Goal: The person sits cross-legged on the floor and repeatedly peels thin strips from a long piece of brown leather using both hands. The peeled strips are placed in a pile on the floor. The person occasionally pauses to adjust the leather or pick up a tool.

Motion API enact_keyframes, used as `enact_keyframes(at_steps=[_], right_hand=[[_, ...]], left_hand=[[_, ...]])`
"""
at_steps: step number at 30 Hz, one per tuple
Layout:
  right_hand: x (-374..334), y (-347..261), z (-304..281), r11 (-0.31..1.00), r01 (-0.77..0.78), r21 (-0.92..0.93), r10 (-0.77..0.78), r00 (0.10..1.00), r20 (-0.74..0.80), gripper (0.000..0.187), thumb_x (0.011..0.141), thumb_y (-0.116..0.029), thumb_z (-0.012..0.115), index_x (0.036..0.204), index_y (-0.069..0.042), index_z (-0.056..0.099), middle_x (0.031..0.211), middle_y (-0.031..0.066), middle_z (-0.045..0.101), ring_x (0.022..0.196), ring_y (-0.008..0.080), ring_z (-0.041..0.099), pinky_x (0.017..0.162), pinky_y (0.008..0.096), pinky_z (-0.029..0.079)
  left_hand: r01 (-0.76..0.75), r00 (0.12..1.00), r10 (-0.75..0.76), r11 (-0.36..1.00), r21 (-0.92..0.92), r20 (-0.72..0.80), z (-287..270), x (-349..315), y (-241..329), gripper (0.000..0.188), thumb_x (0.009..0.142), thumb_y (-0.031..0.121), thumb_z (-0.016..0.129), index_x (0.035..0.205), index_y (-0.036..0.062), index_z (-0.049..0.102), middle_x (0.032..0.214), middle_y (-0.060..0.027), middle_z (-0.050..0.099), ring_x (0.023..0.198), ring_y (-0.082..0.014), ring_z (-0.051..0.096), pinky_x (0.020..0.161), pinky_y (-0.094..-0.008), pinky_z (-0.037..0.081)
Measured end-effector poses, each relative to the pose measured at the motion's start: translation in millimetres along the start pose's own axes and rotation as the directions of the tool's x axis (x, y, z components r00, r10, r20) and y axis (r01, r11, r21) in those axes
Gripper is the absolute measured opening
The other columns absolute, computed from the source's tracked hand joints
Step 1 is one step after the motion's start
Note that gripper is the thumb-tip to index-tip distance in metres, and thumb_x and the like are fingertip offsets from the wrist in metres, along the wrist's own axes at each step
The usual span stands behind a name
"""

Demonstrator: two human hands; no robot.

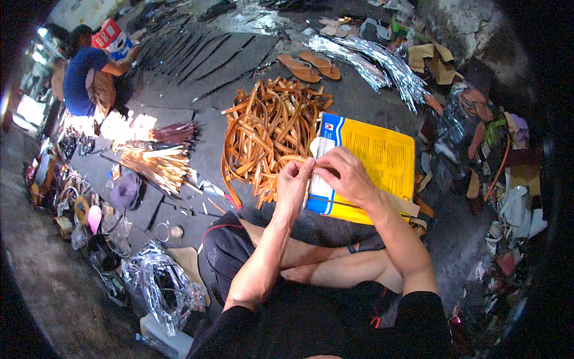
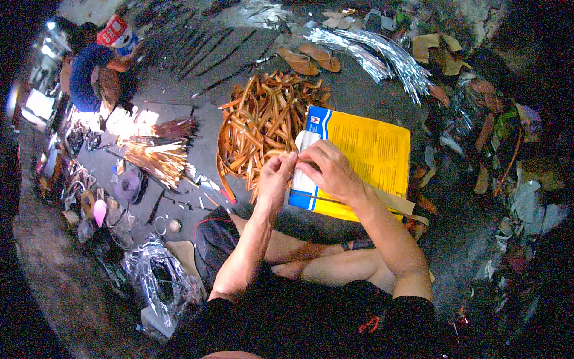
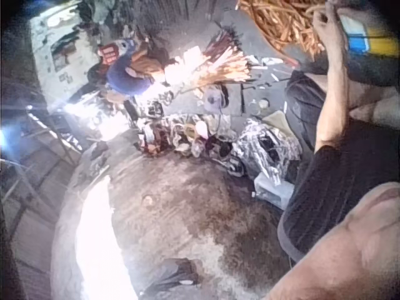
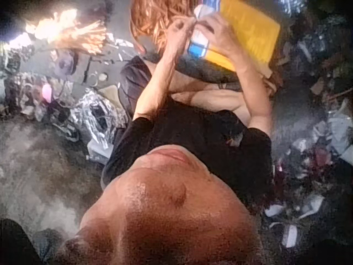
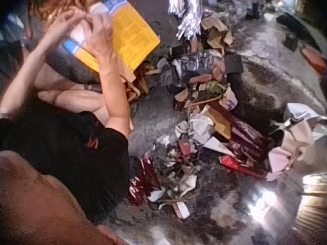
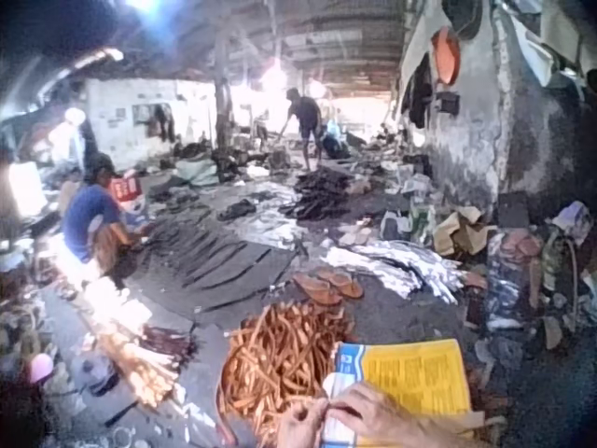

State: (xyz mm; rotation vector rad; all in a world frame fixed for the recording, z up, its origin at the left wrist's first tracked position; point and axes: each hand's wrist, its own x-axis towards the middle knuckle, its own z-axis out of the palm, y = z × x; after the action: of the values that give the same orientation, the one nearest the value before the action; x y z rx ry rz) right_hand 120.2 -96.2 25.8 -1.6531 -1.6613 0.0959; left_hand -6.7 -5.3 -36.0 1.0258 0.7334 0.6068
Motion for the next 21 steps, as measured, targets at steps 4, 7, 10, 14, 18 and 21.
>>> enact_keyframes(at_steps=[4, 7, 10, 14, 18, 21], right_hand=[[-1.0, -1.9, 1.3, 0.999, -0.019, 0.029, 0.020, 1.000, -0.017, 0.015, 0.079, -0.007, 0.071, 0.090, -0.003, 0.062, 0.085, 0.0113, 0.059, 0.080, 0.0295, 0.058, 0.071, 0.0385, 0.048], [-0.5, -3.2, -1.9, 1.000, -0.013, 0.008, 0.013, 1.000, -0.003, 0.017, 0.079, -0.009, 0.071, 0.091, -0.004, 0.060, 0.085, 0.0115, 0.057, 0.082, 0.0309, 0.058, 0.072, 0.0396, 0.048], [-1.0, -0.2, -1.3, 1.000, 0.012, -0.008, -0.012, 1.000, -0.010, 0.017, 0.079, -0.009, 0.071, 0.091, -0.004, 0.060, 0.085, 0.0120, 0.057, 0.082, 0.0314, 0.058, 0.072, 0.0397, 0.048], [3.2, -3.9, 3.2, 1.000, -0.002, 0.010, 0.002, 1.000, -0.013, 0.016, 0.079, -0.007, 0.071, 0.091, -0.003, 0.062, 0.087, 0.0119, 0.059, 0.081, 0.0300, 0.059, 0.071, 0.0381, 0.049], [-0.6, -1.2, 3.6, 0.999, -0.039, 0.009, 0.039, 0.999, -0.013, 0.017, 0.079, -0.009, 0.071, 0.091, -0.004, 0.060, 0.087, 0.0124, 0.058, 0.084, 0.0313, 0.058, 0.073, 0.0394, 0.048], [-0.6, -1.0, 4.8, 1.000, -0.028, 0.008, 0.028, 1.000, -0.006, 0.017, 0.079, -0.010, 0.071, 0.091, -0.004, 0.059, 0.086, 0.0126, 0.057, 0.085, 0.0318, 0.057, 0.074, 0.0399, 0.047]], left_hand=[[0.187, 0.982, -0.183, 0.969, -0.159, 0.038, -6.7, 3.3, 1.3, 0.026, 0.090, 0.027, 0.067, 0.074, 0.0090, 0.057, 0.070, 0.0015, 0.057, 0.062, -0.0061, 0.050, 0.058, -0.0218, 0.039], [0.216, 0.976, -0.210, 0.955, -0.203, 0.054, -10.2, 8.4, 0.2, 0.024, 0.090, 0.026, 0.068, 0.074, 0.0107, 0.059, 0.067, 0.0028, 0.057, 0.057, -0.0052, 0.046, 0.054, -0.0207, 0.035], [0.229, 0.973, -0.220, 0.954, -0.194, 0.068, -22.5, 19.5, -6.1, 0.026, 0.089, 0.028, 0.068, 0.071, 0.0125, 0.059, 0.066, 0.0025, 0.058, 0.055, -0.0055, 0.045, 0.052, -0.0207, 0.032], [0.272, 0.959, -0.283, 0.878, -0.394, 0.031, -28.0, 21.8, -19.1, 0.025, 0.090, 0.035, 0.065, 0.081, 0.0127, 0.058, 0.076, 0.0017, 0.058, 0.068, -0.0081, 0.051, 0.062, -0.0230, 0.038], [0.270, 0.957, -0.281, 0.779, -0.566, 0.071, -6.3, 3.1, 9.0, 0.030, 0.088, 0.041, 0.066, 0.082, 0.0129, 0.058, 0.076, 0.0016, 0.056, 0.073, -0.0089, 0.052, 0.069, -0.0238, 0.041], [0.073, 0.997, -0.074, 0.993, -0.091, -0.002, 2.3, -6.0, 7.4, 0.031, 0.089, 0.037, 0.066, 0.081, 0.0083, 0.058, 0.076, 0.0005, 0.059, 0.068, -0.0064, 0.049, 0.065, -0.0226, 0.041]])
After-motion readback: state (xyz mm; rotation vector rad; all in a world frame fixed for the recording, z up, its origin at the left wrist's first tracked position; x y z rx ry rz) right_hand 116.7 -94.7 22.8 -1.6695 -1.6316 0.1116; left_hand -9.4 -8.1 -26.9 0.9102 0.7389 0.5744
